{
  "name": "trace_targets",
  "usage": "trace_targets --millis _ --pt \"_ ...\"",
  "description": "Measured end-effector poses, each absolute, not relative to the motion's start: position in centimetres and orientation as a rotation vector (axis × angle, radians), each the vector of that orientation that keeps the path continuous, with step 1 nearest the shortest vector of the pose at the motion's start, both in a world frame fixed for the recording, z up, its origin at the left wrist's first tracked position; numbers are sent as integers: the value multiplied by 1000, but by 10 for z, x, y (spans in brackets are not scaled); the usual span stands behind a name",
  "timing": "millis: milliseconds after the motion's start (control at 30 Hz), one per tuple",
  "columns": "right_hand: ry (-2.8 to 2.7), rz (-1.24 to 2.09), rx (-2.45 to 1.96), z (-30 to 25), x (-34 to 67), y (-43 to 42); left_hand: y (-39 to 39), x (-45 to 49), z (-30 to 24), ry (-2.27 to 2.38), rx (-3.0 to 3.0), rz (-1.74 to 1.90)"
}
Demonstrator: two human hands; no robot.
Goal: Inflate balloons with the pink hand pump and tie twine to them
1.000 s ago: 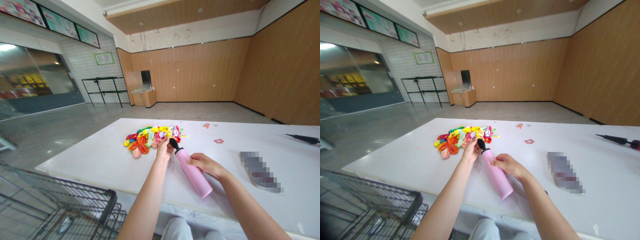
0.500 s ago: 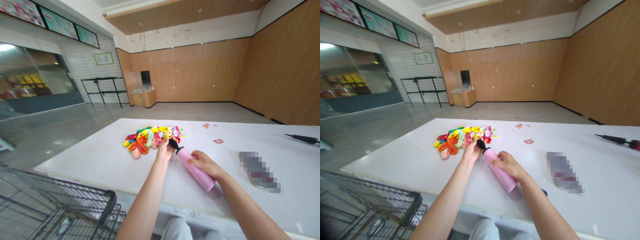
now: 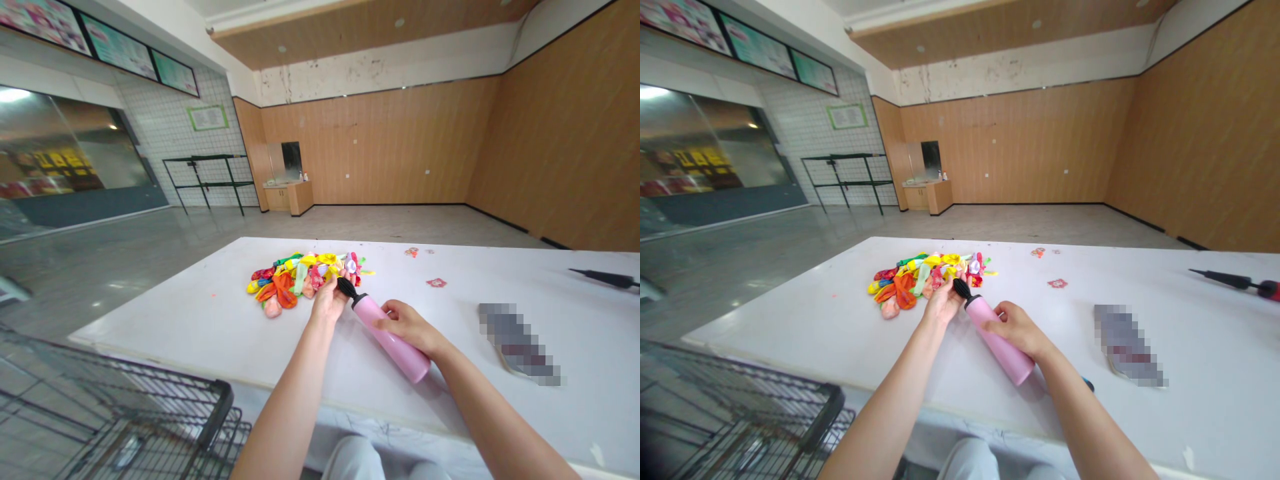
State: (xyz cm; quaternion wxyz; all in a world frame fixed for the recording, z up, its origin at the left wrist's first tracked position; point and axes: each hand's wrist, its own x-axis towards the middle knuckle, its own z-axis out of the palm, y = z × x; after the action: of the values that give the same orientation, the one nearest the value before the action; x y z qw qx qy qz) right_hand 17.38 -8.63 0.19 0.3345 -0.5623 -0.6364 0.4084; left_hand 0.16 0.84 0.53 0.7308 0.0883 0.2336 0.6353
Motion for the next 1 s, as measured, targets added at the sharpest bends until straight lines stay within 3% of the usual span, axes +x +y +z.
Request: trace_targets --millis 700,1000 --pt "-1706 1095 -1559 7 162 -91 11 3 -1 413 323 1319" --pt "-1974 681 -1774 21 151 -100 14 2 -5 418 343 1312"
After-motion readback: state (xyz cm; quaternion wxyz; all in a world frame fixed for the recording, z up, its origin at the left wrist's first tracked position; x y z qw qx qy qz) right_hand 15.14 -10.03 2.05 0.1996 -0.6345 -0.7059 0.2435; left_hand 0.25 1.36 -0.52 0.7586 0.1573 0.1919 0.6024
